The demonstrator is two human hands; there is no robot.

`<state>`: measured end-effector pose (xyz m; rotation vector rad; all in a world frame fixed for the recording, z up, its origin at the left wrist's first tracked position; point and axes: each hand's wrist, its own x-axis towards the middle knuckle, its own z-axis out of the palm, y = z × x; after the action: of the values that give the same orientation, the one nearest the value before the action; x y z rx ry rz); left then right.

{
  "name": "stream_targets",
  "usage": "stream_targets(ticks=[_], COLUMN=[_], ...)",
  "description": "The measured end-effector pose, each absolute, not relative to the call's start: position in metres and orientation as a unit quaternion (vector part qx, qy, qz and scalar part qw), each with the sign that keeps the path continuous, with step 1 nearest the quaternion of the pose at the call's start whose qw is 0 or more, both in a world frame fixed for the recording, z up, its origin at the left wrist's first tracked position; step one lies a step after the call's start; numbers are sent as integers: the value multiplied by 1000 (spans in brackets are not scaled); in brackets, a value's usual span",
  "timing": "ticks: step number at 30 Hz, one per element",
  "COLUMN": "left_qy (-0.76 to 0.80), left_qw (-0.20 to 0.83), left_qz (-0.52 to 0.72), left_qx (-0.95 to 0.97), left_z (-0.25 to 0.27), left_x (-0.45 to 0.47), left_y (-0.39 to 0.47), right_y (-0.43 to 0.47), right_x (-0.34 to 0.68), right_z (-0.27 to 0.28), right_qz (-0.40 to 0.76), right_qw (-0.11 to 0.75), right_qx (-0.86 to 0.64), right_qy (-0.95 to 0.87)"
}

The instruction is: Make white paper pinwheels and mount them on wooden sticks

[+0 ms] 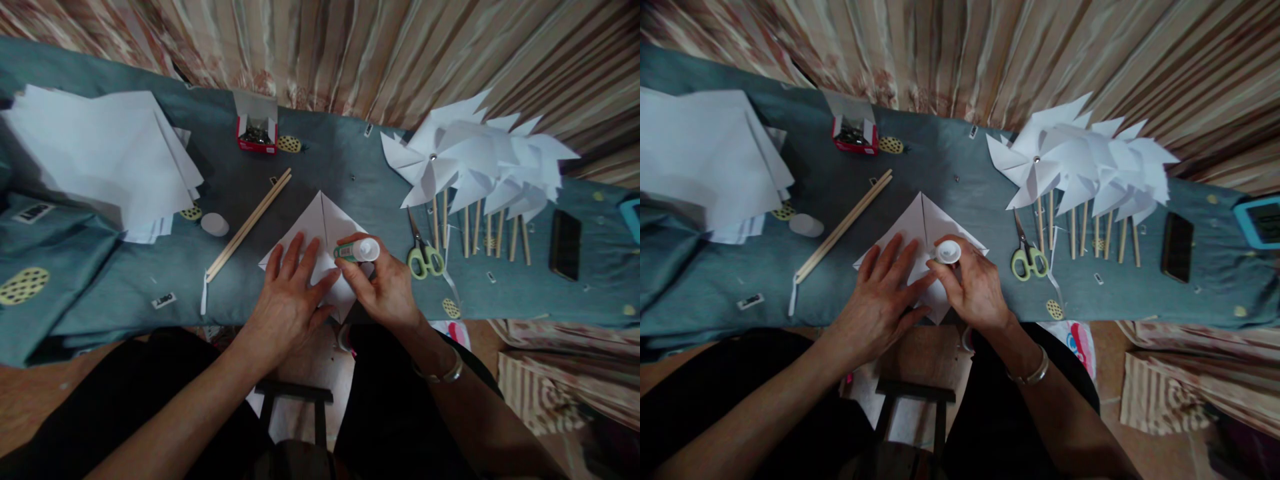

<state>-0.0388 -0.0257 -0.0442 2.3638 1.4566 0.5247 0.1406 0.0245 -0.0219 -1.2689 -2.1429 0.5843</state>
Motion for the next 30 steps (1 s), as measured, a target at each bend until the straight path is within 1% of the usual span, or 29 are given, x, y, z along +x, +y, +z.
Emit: stream_targets(ticks=[8,12,14,16,18,20,22,24,27,30], left_qy=[519,516,514,515,514,507,501,511,572,636], left_qw=[166,157,152,146,146,150,152,141,81,95], left_qz=[176,172,175,181,189,209,244,291,362,339], left_qx=[820,824,826,825,824,823,816,796,731,686], left_z=[-42,-44,-47,-49,-49,-45,-38,-30,-18,-15], left_x=[-37,-38,-38,-37,-37,-39,-47,-63,-97,-127], left_y=[-25,-25,-26,-27,-28,-26,-21,-14,-4,0], right_y=[29,29,31,35,39,44,48,50,51,49], right_x=[136,134,132,130,128,127,128,131,135,136], right_z=[-24,-22,-19,-16,-14,-14,-15,-18,-22,-23], right_qz=[196,218,256,318,405,496,568,615,662,702], right_qw=[302,329,373,439,498,526,529,522,503,468], right_qx=[-461,-469,-490,-508,-511,-507,-504,-497,-476,-461], right_qy=[-811,-790,-745,-669,-572,-469,-379,-319,-286,-275])
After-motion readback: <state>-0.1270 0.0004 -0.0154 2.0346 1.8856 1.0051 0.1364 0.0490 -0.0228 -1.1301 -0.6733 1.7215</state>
